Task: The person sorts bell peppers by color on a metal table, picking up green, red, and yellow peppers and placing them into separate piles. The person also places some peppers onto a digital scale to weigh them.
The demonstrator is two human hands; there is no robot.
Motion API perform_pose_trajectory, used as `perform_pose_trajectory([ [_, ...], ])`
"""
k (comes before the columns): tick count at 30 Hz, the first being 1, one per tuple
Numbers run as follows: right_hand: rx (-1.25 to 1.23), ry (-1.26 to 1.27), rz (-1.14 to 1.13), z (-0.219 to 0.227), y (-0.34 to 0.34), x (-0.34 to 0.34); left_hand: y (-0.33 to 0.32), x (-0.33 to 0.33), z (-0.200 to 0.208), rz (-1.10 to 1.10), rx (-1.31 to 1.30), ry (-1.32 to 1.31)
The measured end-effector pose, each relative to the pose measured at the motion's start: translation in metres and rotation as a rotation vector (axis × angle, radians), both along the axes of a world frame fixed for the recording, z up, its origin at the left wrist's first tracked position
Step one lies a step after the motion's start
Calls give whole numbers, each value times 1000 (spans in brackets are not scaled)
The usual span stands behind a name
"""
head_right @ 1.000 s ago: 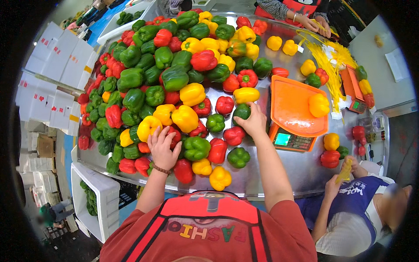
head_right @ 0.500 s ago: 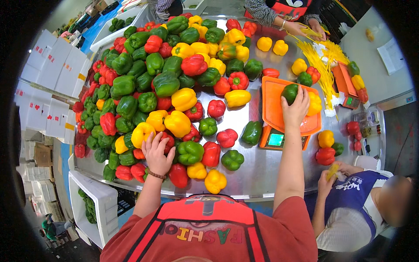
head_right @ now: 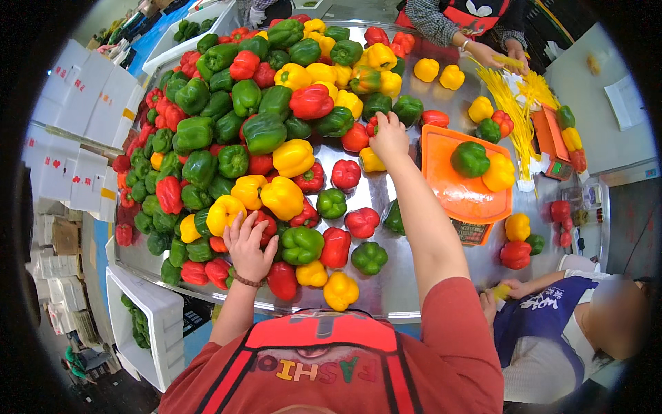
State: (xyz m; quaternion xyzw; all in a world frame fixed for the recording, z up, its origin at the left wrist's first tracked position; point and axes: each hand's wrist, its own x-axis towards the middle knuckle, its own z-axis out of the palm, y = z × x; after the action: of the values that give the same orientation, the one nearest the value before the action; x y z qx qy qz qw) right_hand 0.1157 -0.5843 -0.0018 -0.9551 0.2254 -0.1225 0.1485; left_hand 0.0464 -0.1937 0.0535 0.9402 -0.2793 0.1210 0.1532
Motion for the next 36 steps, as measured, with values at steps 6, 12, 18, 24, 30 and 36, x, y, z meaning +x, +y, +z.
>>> perform_pose_trajectory([
  [6,43,225,-15,11,-4,13,-1,-1,1,4,-6,-5],
  [12,63,-135,-7,12,-13,-11,0,0,0,-4,-37,8],
  [18,555,-618,119,57,40,-89,-2,-4,11,-68,-44,20],
  [24,710,-599,460,81,154,-182,-41,-50,18,-321,-1139,1236],
  [30,1214,-377,424,82,175,-212,-39,-43,15,-337,-1179,1531],
  [36,987,-175,474,65,147,-230,-64,-58,26,-659,-439,816],
])
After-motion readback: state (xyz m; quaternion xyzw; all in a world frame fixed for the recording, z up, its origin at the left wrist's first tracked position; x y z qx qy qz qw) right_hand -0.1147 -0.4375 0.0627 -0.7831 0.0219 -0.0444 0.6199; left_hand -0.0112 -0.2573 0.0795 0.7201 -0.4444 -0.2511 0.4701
